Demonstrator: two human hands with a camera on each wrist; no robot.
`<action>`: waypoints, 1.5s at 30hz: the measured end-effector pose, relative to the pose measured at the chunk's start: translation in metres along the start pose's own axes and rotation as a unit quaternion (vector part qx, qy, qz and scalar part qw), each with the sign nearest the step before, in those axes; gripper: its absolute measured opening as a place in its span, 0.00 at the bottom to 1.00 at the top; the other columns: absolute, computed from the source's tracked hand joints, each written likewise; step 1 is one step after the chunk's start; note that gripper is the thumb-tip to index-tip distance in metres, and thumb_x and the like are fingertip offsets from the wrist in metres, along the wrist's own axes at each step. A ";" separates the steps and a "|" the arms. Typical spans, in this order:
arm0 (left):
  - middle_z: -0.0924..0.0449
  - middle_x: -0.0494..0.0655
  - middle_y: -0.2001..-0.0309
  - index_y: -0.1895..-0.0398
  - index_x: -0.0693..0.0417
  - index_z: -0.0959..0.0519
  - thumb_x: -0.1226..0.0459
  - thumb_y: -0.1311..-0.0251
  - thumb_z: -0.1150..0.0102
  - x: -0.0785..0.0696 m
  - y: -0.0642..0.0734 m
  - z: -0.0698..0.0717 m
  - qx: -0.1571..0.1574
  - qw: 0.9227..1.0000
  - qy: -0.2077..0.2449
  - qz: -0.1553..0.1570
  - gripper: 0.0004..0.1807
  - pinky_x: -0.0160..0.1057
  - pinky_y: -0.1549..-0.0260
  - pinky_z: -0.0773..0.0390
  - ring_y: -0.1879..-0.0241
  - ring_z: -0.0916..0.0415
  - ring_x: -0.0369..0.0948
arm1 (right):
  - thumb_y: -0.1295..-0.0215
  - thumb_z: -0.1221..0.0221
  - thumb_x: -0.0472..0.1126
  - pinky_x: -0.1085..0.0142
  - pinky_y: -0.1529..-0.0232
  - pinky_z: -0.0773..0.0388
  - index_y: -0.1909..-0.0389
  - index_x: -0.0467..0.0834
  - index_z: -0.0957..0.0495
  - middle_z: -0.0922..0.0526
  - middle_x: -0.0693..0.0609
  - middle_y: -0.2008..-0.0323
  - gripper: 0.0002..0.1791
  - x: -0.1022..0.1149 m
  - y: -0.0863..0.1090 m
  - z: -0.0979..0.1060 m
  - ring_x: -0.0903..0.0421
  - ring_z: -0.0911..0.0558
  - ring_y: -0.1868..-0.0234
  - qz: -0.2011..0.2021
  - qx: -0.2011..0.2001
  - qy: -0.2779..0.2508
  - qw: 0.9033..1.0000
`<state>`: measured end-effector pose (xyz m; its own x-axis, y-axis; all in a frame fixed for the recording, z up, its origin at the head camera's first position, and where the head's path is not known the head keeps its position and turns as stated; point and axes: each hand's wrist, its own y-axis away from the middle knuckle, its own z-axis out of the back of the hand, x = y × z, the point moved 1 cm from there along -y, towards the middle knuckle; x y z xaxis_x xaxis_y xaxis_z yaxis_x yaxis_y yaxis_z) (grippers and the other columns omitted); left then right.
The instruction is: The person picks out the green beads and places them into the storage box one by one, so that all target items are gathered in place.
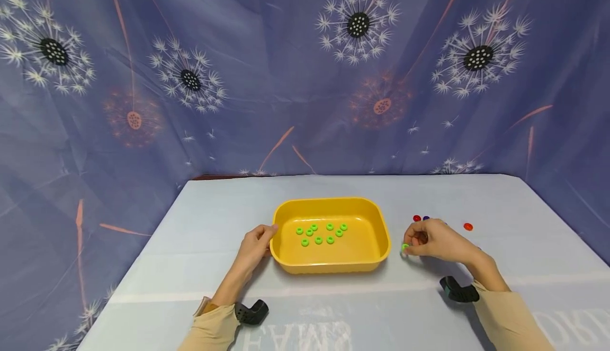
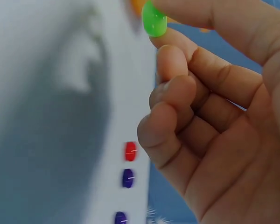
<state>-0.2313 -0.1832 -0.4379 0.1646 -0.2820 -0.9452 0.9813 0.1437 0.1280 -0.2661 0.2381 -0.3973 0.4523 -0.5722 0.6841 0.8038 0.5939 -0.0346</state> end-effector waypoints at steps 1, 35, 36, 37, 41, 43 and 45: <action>0.21 0.51 0.63 0.56 0.63 0.21 0.51 0.30 0.48 0.000 0.000 0.002 -0.002 1.000 -0.001 0.000 0.22 0.31 0.69 0.20 0.68 0.24 0.38 | 0.44 0.29 0.39 0.72 0.77 0.31 0.69 0.44 0.20 0.27 0.58 0.79 0.08 0.004 -0.004 0.003 0.67 0.31 0.79 -0.001 -0.002 0.005 1.000; 0.22 0.51 0.64 0.55 0.65 0.21 0.53 0.30 0.47 0.003 0.001 0.003 -0.005 1.000 0.006 -0.002 0.21 0.31 0.70 0.20 0.69 0.24 0.38 | 0.41 0.31 0.38 0.70 0.70 0.27 0.69 0.44 0.17 0.20 0.57 0.75 0.04 0.099 -0.141 -0.013 0.61 0.27 0.74 0.100 0.066 0.071 0.990; 0.22 0.51 0.64 0.55 0.65 0.21 0.53 0.30 0.47 0.003 0.001 0.003 -0.004 1.000 0.007 -0.002 0.21 0.31 0.70 0.19 0.69 0.24 0.38 | 0.41 0.31 0.38 0.70 0.69 0.26 0.69 0.44 0.17 0.20 0.57 0.75 0.04 0.101 -0.144 -0.016 0.61 0.26 0.74 0.102 0.069 0.074 0.990; 0.22 0.51 0.64 0.55 0.65 0.21 0.53 0.30 0.47 0.003 0.001 0.002 -0.003 1.000 0.008 -0.003 0.21 0.32 0.69 0.19 0.69 0.24 0.38 | 0.42 0.31 0.38 0.70 0.69 0.26 0.69 0.44 0.16 0.20 0.57 0.75 0.04 0.103 -0.147 -0.019 0.62 0.26 0.74 0.103 0.073 0.077 0.989; 0.22 0.50 0.65 0.56 0.64 0.21 0.53 0.30 0.47 0.003 0.000 0.001 0.000 1.000 0.009 -0.003 0.21 0.32 0.69 0.19 0.68 0.24 0.38 | 0.41 0.31 0.38 0.71 0.68 0.25 0.69 0.44 0.16 0.19 0.57 0.75 0.03 0.108 -0.155 -0.031 0.63 0.26 0.74 0.109 0.085 0.089 0.986; 0.22 0.50 0.65 0.56 0.64 0.21 0.52 0.30 0.47 0.003 0.000 0.001 0.000 1.000 0.009 -0.005 0.21 0.32 0.69 0.19 0.68 0.24 0.38 | 0.41 0.31 0.38 0.71 0.69 0.25 0.69 0.44 0.16 0.20 0.57 0.75 0.03 0.110 -0.158 -0.038 0.63 0.26 0.74 0.113 0.093 0.089 0.985; 0.22 0.50 0.65 0.56 0.64 0.21 0.53 0.30 0.47 0.003 0.000 0.001 0.001 1.000 0.010 -0.005 0.21 0.32 0.69 0.19 0.68 0.24 0.38 | 0.41 0.31 0.37 0.71 0.69 0.25 0.69 0.42 0.16 0.19 0.57 0.75 0.03 0.110 -0.160 -0.045 0.63 0.26 0.75 0.119 0.102 0.090 0.984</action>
<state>-0.2305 -0.1845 -0.4404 0.1523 -0.2638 -0.9525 0.9831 0.1392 0.1187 -0.3276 0.0550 -0.3493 0.6940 -0.4836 0.5334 0.5814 0.8134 -0.0190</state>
